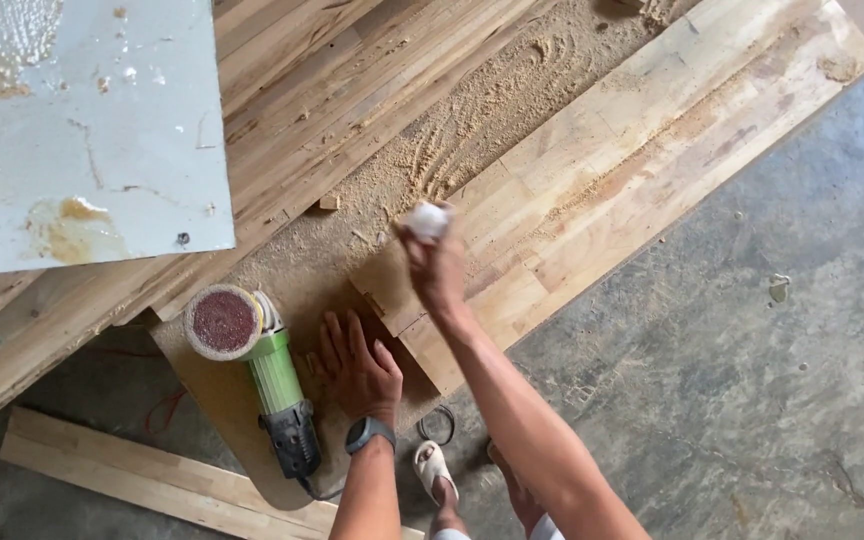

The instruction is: The person applies a white liquid from a squeeze bottle along a crack in a wooden plank. They then use their hand to spread the liquid into the crack and wipe the surface.

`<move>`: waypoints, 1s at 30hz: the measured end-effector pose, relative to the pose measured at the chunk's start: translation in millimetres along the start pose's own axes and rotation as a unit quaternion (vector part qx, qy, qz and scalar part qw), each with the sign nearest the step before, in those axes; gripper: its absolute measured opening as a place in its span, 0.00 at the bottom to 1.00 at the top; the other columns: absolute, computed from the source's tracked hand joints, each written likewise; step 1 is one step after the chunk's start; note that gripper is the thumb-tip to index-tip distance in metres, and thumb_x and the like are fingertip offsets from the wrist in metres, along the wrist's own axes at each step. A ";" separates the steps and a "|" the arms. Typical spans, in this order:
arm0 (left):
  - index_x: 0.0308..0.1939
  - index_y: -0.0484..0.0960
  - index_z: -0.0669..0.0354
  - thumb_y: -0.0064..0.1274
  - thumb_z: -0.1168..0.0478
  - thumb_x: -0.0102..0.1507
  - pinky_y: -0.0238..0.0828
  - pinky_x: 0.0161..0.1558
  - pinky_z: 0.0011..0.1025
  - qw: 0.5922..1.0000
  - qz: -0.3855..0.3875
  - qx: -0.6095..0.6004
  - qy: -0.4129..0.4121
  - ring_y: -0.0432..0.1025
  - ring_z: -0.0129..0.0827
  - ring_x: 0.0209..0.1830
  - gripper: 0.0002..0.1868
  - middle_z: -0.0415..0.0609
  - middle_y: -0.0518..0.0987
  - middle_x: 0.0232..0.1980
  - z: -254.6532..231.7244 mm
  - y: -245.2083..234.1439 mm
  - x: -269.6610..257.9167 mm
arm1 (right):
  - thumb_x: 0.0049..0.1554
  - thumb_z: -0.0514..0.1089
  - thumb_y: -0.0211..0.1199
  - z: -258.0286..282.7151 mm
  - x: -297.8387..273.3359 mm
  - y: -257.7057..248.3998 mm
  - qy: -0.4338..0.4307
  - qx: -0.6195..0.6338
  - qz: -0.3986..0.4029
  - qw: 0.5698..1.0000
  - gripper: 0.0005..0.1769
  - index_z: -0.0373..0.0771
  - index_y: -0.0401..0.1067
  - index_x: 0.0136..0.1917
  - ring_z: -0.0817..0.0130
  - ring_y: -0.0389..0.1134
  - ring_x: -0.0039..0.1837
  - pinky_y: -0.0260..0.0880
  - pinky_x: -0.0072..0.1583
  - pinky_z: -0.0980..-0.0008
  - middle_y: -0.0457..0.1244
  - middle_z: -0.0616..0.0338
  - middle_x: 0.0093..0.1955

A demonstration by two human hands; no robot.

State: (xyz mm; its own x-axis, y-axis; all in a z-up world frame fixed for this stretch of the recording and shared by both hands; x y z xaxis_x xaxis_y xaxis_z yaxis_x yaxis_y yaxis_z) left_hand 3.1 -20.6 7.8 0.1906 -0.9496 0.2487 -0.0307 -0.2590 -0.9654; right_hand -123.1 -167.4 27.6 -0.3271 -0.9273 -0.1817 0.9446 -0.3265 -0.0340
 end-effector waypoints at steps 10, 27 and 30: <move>0.70 0.73 0.55 0.37 0.52 0.67 0.57 0.64 0.55 0.999 -0.034 -0.008 0.021 0.61 0.51 0.74 0.29 0.59 0.69 0.73 -1.8 -3.3 0.5 | 0.65 0.46 0.65 -48.7 -39.5 -199.1 -0.100 0.110 -0.218 0.965 0.21 0.39 0.57 0.61 0.79 0.61 0.34 0.67 0.39 0.79 0.61 0.60 0.35; 0.69 0.73 0.55 0.40 0.52 0.64 0.56 0.63 0.53 0.997 -0.068 -0.019 0.024 0.62 0.52 0.73 0.30 0.60 0.69 0.72 0.2 1.1 -2.2 | 0.52 0.49 0.81 -55.0 -40.1 -205.7 -0.178 -0.096 -0.324 0.924 0.17 0.38 0.77 0.45 0.75 0.63 0.34 0.65 0.38 0.74 0.63 0.56 0.31; 0.70 0.73 0.56 0.44 0.54 0.63 0.56 0.64 0.56 0.997 -0.063 -0.024 0.024 0.61 0.54 0.73 0.31 0.61 0.69 0.72 -0.9 -1.0 -1.5 | 0.52 0.49 0.82 -60.3 -35.6 -210.6 -0.187 -0.116 -0.320 0.922 0.17 0.38 0.77 0.45 0.74 0.66 0.34 0.66 0.39 0.75 0.65 0.56 0.31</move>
State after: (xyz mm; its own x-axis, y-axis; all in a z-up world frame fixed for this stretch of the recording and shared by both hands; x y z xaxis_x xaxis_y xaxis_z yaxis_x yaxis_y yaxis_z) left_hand 2.0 -19.1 8.4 0.1479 -0.9165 0.3716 -0.0576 -0.3831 -0.9219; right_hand -308.7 -54.6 -18.0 -0.7656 -0.5703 0.2977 0.5211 -0.8211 -0.2330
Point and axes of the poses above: each hand's wrist, its own x-axis towards the middle knuckle, its own y-axis out of the palm, z = x × y, the point moved 2 cm from there along x, towards the middle knuckle
